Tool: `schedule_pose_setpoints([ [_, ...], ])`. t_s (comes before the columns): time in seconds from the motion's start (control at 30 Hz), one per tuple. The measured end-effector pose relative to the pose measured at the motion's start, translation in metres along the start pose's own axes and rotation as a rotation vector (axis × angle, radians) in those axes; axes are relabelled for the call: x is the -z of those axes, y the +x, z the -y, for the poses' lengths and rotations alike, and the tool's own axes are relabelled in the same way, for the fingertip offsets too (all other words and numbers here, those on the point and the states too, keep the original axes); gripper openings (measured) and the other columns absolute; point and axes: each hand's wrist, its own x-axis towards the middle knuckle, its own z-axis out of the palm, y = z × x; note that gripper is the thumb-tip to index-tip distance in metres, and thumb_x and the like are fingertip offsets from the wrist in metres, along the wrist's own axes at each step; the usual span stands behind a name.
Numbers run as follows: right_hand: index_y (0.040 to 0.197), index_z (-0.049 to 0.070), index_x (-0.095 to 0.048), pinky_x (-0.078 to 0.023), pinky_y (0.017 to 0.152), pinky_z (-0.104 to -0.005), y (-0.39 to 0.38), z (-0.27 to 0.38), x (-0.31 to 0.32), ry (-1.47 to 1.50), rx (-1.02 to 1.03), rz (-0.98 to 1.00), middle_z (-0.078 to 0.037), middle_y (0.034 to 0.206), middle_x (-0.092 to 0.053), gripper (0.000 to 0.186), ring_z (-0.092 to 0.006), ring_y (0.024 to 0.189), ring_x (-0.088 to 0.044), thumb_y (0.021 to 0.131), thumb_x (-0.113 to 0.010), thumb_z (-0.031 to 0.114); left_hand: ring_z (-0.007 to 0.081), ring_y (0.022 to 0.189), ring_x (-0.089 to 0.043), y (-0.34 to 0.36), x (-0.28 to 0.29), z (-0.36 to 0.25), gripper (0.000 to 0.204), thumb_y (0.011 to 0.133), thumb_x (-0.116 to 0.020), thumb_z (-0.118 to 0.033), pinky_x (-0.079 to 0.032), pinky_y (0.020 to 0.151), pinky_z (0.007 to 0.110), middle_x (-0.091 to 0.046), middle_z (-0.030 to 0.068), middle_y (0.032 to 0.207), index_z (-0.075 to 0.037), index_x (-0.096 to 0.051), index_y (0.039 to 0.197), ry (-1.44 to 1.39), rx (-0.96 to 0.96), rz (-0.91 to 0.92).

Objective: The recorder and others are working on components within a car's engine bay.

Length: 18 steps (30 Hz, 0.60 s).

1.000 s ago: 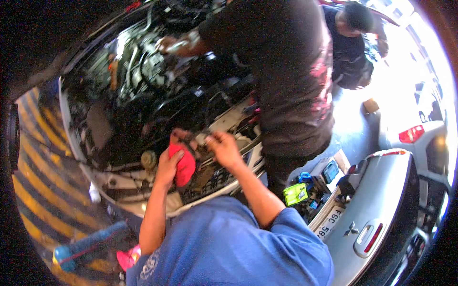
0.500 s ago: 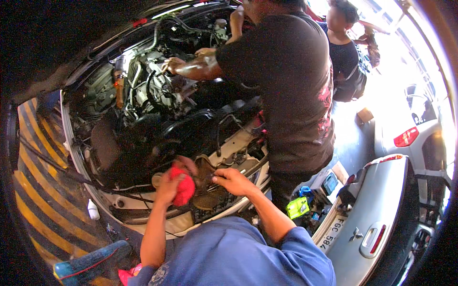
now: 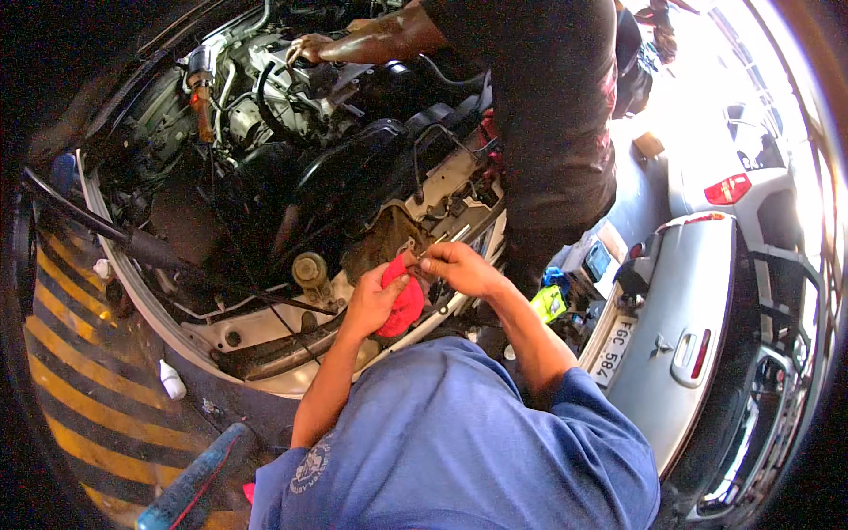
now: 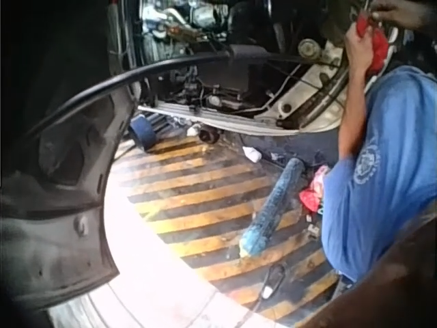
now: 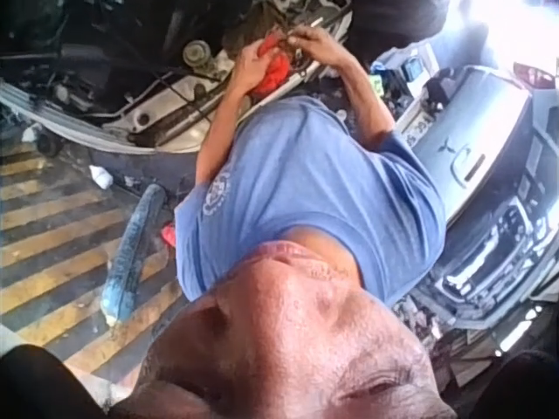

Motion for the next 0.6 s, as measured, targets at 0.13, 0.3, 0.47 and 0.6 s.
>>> schedule_pose_setpoints([
  [0.13,0.095,0.002,-0.070,-0.038,0.062,-0.0263,-0.018,-0.017,0.037,0.087,-0.223,-0.437,0.002,0.073,-0.056,0.022,-0.0077,0.067,-0.046,0.100,-0.059,0.020,0.0220,0.084,-0.071,-0.019,0.021,0.020,0.031,0.096,-0.065,-0.028,-0.053,0.076,0.037,-0.073,0.0128,0.090,-0.004,-0.067,0.115,-0.215,0.111,0.001],
  [0.3,0.101,0.006,-0.067,-0.041,0.064,-0.0252,-0.007,-0.044,0.046,0.443,-0.196,-0.494,0.003,0.079,-0.058,0.018,-0.0094,0.070,-0.050,0.102,-0.054,0.019,0.0181,0.092,-0.069,-0.038,0.033,0.019,0.032,0.097,-0.065,-0.025,-0.052,0.084,0.034,-0.073,0.0109,0.102,-0.001,-0.065,0.117,0.111,0.091,0.120],
  [0.47,0.127,0.010,-0.057,-0.054,0.072,-0.0347,0.028,-0.078,0.031,0.701,-0.238,-0.610,-0.001,0.098,-0.062,0.028,-0.0137,0.079,-0.057,0.102,-0.053,0.021,0.0270,0.084,-0.067,-0.051,0.042,-0.010,0.033,0.093,-0.068,-0.031,-0.051,0.076,0.039,-0.068,0.0193,0.092,-0.001,-0.061,0.107,0.187,0.068,0.219],
  [0.6,0.142,0.003,-0.047,-0.057,0.074,-0.0389,0.042,-0.115,0.030,-0.093,-0.378,-0.803,-0.011,0.119,-0.062,0.053,-0.0211,0.092,-0.063,0.096,-0.062,0.024,0.0168,0.087,-0.064,-0.077,0.066,-0.034,0.029,0.095,-0.067,-0.023,-0.051,0.081,0.034,-0.069,0.0097,0.096,-0.001,-0.062,0.114,0.018,0.068,0.217],
])
